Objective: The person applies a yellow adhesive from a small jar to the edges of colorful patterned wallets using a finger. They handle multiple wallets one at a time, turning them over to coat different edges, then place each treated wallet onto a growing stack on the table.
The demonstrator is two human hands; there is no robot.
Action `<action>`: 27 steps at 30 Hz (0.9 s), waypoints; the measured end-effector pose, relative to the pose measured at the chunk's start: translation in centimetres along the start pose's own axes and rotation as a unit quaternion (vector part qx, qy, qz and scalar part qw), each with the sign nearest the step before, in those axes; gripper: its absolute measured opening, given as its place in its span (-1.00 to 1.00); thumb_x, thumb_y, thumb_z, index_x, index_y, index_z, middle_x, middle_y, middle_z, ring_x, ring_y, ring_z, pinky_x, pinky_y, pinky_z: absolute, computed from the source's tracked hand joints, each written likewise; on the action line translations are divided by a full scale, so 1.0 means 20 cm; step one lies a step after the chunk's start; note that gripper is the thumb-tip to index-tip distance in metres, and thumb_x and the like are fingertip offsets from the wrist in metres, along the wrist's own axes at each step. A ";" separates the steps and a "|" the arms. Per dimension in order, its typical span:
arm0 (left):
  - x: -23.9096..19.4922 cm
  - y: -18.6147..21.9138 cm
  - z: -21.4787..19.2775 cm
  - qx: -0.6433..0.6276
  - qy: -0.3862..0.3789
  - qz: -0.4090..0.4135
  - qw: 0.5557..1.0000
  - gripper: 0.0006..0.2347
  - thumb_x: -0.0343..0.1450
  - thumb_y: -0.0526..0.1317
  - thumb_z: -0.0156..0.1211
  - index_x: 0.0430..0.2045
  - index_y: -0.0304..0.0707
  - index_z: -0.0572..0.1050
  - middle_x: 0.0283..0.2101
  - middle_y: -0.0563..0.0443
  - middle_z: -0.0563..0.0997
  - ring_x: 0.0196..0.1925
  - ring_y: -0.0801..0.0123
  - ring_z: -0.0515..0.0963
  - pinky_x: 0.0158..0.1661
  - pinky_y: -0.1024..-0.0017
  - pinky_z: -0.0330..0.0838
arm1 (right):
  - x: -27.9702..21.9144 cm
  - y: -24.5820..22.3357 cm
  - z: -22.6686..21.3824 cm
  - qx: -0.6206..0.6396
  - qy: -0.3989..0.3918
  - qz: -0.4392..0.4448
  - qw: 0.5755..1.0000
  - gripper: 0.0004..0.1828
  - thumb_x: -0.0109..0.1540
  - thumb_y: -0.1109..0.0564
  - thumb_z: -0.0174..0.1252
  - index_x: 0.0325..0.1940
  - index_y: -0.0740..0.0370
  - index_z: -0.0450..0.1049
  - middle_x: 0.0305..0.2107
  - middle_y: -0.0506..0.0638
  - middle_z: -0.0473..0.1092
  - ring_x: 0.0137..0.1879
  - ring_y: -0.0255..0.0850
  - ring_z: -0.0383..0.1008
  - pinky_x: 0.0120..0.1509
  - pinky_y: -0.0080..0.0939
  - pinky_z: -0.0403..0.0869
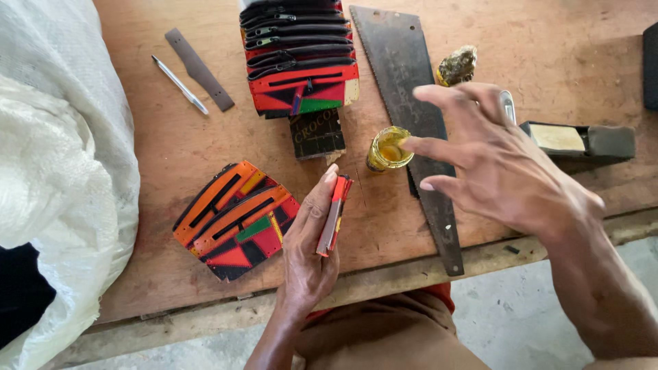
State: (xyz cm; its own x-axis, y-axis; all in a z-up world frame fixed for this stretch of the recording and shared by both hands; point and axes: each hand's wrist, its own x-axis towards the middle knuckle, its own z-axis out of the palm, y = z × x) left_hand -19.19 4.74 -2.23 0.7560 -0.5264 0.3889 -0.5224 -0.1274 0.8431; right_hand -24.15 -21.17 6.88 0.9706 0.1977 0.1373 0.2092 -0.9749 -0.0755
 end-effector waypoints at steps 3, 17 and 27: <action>-0.01 0.00 0.00 -0.006 -0.005 -0.010 1.000 -0.39 0.37 -0.66 -0.09 0.40 -0.33 0.21 0.43 -0.30 0.34 0.48 -0.05 0.38 0.43 0.20 0.28 | 0.09 0.05 0.12 -0.018 -0.116 0.012 0.993 -0.41 -0.02 -0.07 0.41 0.12 -0.11 0.58 0.40 0.06 0.00 0.47 0.04 -0.08 0.53 0.14 0.13; -0.02 -0.01 0.01 -0.006 -0.007 -0.023 1.000 -0.40 0.36 -0.63 -0.09 0.39 -0.32 0.24 0.42 -0.28 0.37 0.47 -0.05 0.40 0.42 0.18 0.28 | 0.14 0.04 0.06 0.091 -0.085 0.026 0.992 -0.39 -0.06 0.07 0.44 0.09 0.07 0.54 0.28 0.07 0.12 0.39 0.06 0.03 0.48 0.04 0.13; 0.00 -0.01 0.02 0.010 0.010 -0.004 1.000 -0.41 0.36 -0.60 -0.08 0.37 -0.32 0.25 0.41 -0.29 0.37 0.47 -0.04 0.40 0.43 0.19 0.30 | -0.08 0.02 -0.09 0.139 0.210 0.073 0.965 -0.41 0.12 -0.06 0.40 0.16 0.08 0.38 0.13 0.08 0.25 0.22 -0.05 0.27 0.26 0.08 0.41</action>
State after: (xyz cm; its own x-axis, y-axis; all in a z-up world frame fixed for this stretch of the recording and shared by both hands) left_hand -19.29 4.43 -2.52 0.7676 -0.5092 0.3892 -0.5238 -0.1485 0.8388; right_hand -25.91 -21.98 8.44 0.8707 -0.0542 0.4889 0.1550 -0.9130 -0.3774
